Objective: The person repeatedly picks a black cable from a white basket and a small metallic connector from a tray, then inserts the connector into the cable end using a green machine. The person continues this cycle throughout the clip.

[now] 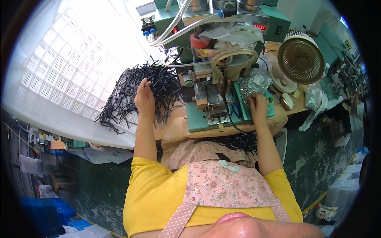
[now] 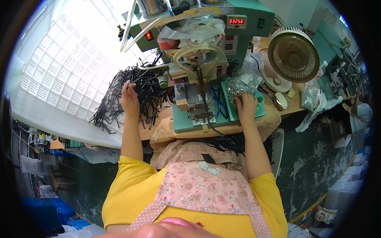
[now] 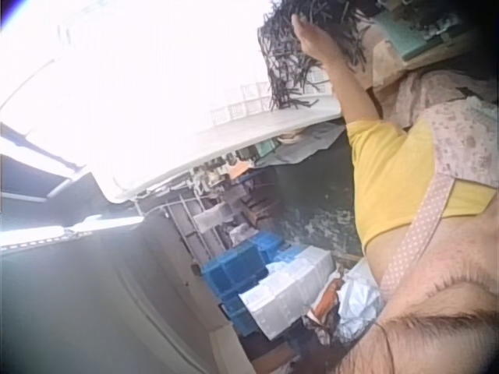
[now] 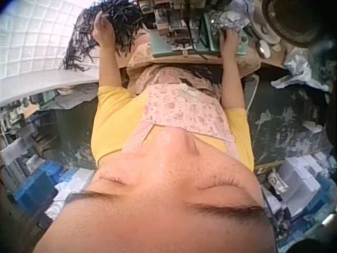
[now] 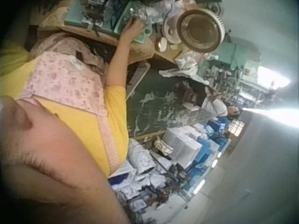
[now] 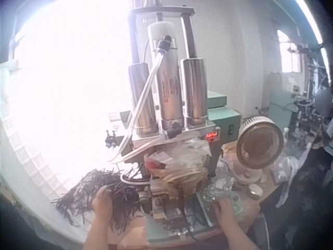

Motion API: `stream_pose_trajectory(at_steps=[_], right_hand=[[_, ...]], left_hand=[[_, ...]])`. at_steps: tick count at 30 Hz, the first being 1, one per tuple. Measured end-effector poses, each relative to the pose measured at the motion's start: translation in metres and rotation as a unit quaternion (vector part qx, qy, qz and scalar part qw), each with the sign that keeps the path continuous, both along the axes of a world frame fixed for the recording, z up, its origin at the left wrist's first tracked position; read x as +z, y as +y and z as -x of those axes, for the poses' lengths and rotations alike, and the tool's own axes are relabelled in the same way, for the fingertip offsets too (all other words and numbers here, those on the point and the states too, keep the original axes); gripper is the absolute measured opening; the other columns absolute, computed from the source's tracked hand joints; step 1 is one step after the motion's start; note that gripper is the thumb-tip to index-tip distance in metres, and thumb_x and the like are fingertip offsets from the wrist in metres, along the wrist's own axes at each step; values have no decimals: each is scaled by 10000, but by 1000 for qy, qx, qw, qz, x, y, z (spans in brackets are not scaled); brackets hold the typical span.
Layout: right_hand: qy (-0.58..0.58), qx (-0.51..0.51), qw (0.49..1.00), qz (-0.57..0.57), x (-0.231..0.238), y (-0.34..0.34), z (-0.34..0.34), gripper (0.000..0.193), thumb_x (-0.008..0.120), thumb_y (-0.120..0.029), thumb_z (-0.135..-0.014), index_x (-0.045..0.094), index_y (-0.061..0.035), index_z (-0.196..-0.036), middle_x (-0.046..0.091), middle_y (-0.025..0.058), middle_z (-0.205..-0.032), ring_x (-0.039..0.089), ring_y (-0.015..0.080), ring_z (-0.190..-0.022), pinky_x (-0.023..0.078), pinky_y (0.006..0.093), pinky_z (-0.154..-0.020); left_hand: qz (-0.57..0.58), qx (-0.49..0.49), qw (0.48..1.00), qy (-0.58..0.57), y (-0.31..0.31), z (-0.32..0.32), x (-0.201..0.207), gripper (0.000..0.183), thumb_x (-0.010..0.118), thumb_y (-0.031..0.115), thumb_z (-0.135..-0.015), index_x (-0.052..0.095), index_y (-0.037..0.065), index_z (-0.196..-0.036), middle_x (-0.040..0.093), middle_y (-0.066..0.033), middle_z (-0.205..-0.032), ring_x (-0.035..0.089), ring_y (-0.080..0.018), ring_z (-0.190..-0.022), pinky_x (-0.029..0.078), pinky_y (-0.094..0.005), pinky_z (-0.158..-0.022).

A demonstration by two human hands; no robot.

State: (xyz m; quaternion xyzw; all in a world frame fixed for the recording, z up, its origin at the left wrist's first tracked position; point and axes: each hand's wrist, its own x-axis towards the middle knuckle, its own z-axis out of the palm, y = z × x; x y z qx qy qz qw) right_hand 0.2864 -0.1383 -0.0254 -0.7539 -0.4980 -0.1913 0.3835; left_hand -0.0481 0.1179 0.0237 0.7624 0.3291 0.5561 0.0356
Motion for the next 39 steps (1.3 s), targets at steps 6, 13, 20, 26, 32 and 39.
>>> stream_pose_trajectory(at_steps=[6, 13, 20, 26, 32, 39], right_hand=[[177, 58, 978, -93, 33, 7, 33, 120, 681, -73, -818, 642, -68, -932, 645, 77, -897, 584, 278, -834, 417, 365, -795], [185, 157, 968, -61, 85, 25, 73, 148, 689, -103, -816, 651, -88, -958, 654, 50, -940, 565, 250, -910, 421, 356, -816], [355, 206, 904, -120, 81, 39, 90, 221, 724, -98, -790, 593, -66, -965, 654, 59, -954, 595, 259, -891, 482, 361, -769], [191, 145, 964, -112, 76, 29, 71, 225, 717, -90, -797, 583, -49, -972, 638, 88, -939, 601, 281, -899, 484, 369, -774], [139, 12, 989, -49, 34, -12, -15, 151, 679, -60, -811, 624, -73, -951, 642, 85, -953, 583, 311, -958, 438, 391, -843], [-26, 5, 999, 28, -10, 1, -13, 125, 664, -102, -826, 648, -134, -946, 636, 50, -944, 573, 270, -966, 354, 442, -893]], left_hand=[[-17, -104, 992, -67, -40, -24, 4, 326, 413, 34, -1009, 492, 24, -1325, 593, -103, -989, 601, -115, -717, 521, -235, -680], [136, -278, 939, -148, -82, -52, 16, 254, 388, 76, -1024, 531, -40, -1198, 638, -150, -1062, 656, -173, -830, 543, -276, -751], [-156, -278, 948, 6, -140, -80, 43, 264, 651, -20, -771, 673, 32, -1029, 690, -98, -976, 660, -232, -818, 530, -285, -666], [-180, -340, 923, 32, -156, -118, 31, 292, 732, 50, -689, 687, 55, -977, 684, -80, -974, 683, -237, -946, 562, -281, -696], [-200, -351, 914, 21, -150, -120, 20, 267, 725, 90, -707, 682, 51, -967, 680, -83, -979, 685, -243, -944, 564, -286, -684], [-190, -337, 922, 8, -155, -122, 17, 271, 699, 54, -665, 693, 43, -936, 684, -90, -950, 697, -254, -899, 563, -280, -676]])
